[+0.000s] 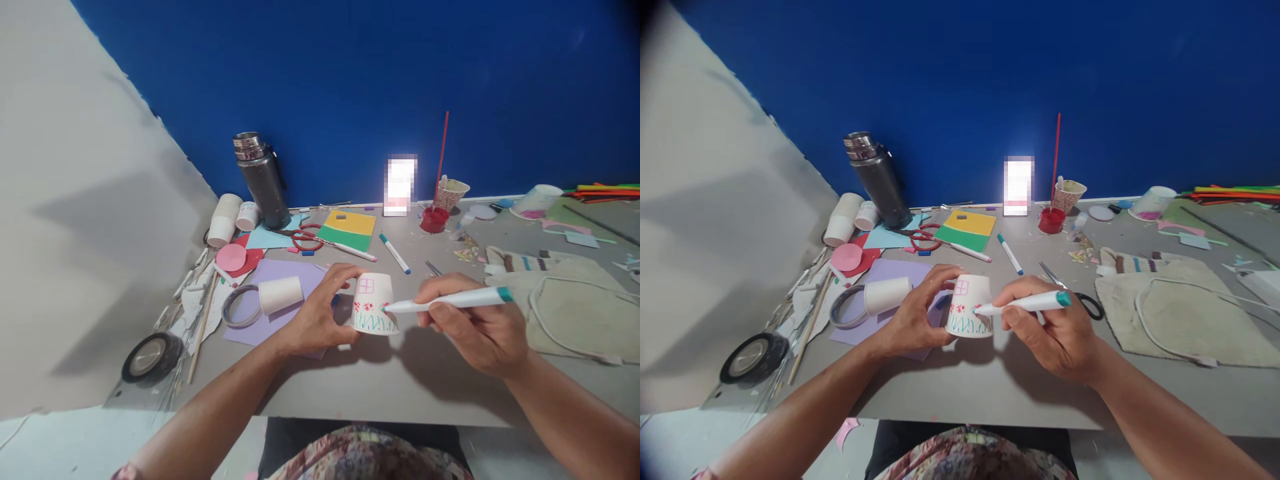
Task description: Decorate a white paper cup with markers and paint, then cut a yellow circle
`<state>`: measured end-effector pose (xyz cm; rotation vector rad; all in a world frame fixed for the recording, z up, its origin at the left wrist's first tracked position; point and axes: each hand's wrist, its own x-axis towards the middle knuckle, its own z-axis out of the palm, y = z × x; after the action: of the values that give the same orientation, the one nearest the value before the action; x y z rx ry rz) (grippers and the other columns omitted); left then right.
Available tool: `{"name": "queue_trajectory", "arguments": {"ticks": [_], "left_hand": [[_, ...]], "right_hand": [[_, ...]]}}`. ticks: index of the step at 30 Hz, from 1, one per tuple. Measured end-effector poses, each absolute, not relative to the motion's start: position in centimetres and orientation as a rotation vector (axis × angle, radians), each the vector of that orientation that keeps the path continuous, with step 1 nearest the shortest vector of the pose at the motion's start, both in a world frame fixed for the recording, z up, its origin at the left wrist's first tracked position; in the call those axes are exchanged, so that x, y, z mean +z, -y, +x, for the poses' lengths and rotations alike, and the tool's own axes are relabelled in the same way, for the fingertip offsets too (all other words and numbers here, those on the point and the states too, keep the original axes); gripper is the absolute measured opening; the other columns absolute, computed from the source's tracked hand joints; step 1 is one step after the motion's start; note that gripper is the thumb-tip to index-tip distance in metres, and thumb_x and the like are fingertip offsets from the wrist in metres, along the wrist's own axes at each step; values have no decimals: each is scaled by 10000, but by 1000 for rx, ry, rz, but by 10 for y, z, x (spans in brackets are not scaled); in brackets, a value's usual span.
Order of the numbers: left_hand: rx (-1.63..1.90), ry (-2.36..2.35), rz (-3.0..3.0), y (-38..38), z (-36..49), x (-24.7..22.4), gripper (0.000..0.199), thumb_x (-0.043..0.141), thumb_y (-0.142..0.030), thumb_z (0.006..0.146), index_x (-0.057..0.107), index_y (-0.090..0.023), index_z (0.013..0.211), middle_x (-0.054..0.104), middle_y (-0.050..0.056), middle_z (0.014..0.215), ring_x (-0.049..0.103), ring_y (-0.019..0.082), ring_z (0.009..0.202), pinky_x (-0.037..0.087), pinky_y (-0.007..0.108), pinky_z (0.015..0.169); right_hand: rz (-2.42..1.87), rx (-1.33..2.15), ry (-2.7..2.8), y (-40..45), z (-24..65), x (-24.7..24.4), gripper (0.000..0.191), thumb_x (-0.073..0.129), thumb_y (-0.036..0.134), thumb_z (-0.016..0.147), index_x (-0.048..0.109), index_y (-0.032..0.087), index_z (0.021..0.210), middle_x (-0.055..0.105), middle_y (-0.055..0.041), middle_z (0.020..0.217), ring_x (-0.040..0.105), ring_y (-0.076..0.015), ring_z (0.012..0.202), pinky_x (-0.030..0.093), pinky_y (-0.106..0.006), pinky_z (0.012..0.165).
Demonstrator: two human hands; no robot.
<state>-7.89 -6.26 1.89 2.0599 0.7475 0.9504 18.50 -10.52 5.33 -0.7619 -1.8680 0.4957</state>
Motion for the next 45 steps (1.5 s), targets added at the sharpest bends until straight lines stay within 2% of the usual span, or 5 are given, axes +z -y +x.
{"name": "queue_trajectory", "arguments": {"ticks": [7, 14, 24, 35, 45], "left_hand": [[943, -760, 2061, 62, -79, 18, 903, 792, -76, 652, 499, -332, 1466, 552, 91, 1443, 535, 321, 1352, 519, 470, 1080], [933, -766, 2053, 62, -79, 18, 888, 809, -99, 656, 511, -326, 1461, 559, 104, 1447, 533, 346, 1372, 505, 502, 1109], [924, -762, 2049, 63, -78, 22, 841, 806, -120, 688, 528, -319, 1456, 573, 108, 1437, 544, 341, 1364, 500, 518, 1122], [927, -728, 2011, 62, -78, 18, 895, 813, -68, 684, 510, -345, 1480, 558, 87, 1458, 539, 303, 1372, 509, 454, 1119], [940, -742, 1940, 61, -79, 16, 856, 843, -112, 690, 525, -326, 1456, 540, 97, 1469, 538, 307, 1378, 501, 457, 1133]], "right_hand": [[-753, 482, 1897, 104, 185, 54, 140, 585, 222, 1045, 722, 236, 1018, 746, -17, 769, 633, -118, 517, 485, -220, 448], [-773, 482, 1769, 104, 185, 54, 164, 592, 287, 1056, 737, 226, 1011, 740, -32, 752, 648, -139, 531, 500, -243, 444], [-785, 510, 1828, 102, 183, 54, 139, 586, 238, 1044, 722, 220, 1028, 723, -6, 679, 623, -131, 494, 497, -242, 458], [-776, 497, 1801, 102, 185, 54, 148, 577, 242, 1053, 722, 226, 1031, 719, -9, 692, 628, -136, 515, 512, -253, 477], [-763, 540, 1704, 104, 189, 50, 147, 585, 225, 1048, 731, 226, 1057, 712, -2, 721, 626, -125, 536, 498, -232, 466]]}}
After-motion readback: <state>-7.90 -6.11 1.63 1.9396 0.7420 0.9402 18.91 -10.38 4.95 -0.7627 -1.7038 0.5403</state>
